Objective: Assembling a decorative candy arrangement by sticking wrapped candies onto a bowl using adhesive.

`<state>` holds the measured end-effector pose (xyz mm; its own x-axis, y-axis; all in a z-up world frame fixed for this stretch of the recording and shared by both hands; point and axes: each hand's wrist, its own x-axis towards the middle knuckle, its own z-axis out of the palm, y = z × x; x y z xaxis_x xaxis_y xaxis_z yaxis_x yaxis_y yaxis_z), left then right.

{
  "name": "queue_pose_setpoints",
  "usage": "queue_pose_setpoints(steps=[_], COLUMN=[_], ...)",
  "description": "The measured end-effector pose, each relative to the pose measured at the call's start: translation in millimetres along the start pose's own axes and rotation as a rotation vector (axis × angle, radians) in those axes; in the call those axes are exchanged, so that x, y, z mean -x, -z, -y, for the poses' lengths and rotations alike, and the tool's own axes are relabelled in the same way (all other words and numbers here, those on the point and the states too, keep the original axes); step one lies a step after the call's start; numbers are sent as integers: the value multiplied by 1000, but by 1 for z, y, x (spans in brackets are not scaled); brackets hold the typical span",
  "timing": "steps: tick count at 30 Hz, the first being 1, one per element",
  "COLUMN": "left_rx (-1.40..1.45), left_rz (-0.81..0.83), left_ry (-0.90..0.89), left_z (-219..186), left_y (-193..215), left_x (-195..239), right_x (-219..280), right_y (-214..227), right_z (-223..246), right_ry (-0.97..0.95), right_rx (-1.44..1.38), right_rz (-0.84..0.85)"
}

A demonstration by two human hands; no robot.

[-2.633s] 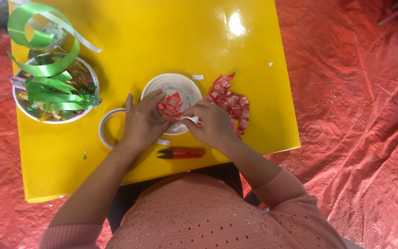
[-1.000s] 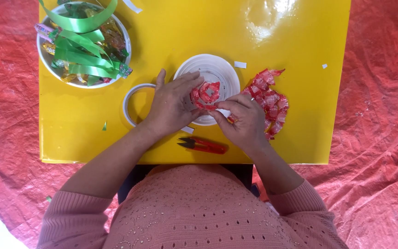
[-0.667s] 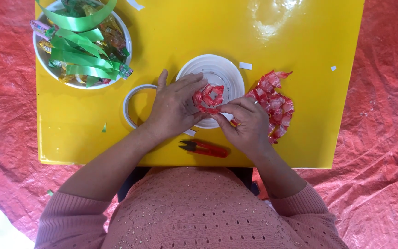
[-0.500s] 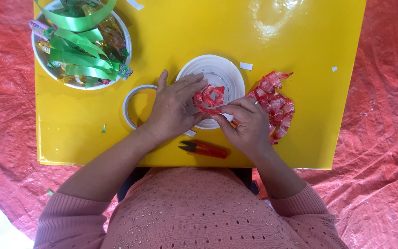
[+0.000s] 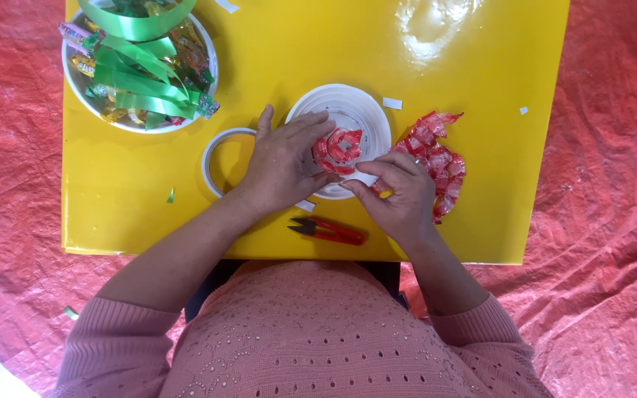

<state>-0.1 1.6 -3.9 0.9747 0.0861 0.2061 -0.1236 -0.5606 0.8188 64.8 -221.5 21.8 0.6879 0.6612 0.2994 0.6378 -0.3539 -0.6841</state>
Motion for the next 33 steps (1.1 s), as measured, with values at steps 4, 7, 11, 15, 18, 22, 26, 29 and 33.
queue_pose_setpoints(steps=[4,7,11,15,18,22,26,29,33], left_rx=[-68,-94,-77,-78,-90,-98,-81,-77,-58], left_rz=[5,29,26,63,83,87,66,60,58], left_ry=[-76,-123,-101,-5,12,13,26,24,29], left_z=[22,22,22,13,4,-2,-13,-14,-10], left_y=[-14,-17,-14,-7,-2,0,3,3,1], left_x=[3,0,0,-2,-3,-4,-5,-5,-5], right_x=[4,4,10,16,20,25,27,27,26], right_y=[-2,2,1,3,4,4,3,3,5], right_z=[0,7,16,10,13,9,4,3,-1], right_ry=[-21,-42,-66,-111,-106,-132,-131,-148,-160], right_rx=[38,30,16,47,47,61,63,58,39], right_rz=[-60,-111,-149,-77,-97,-75,-69,-56,-51])
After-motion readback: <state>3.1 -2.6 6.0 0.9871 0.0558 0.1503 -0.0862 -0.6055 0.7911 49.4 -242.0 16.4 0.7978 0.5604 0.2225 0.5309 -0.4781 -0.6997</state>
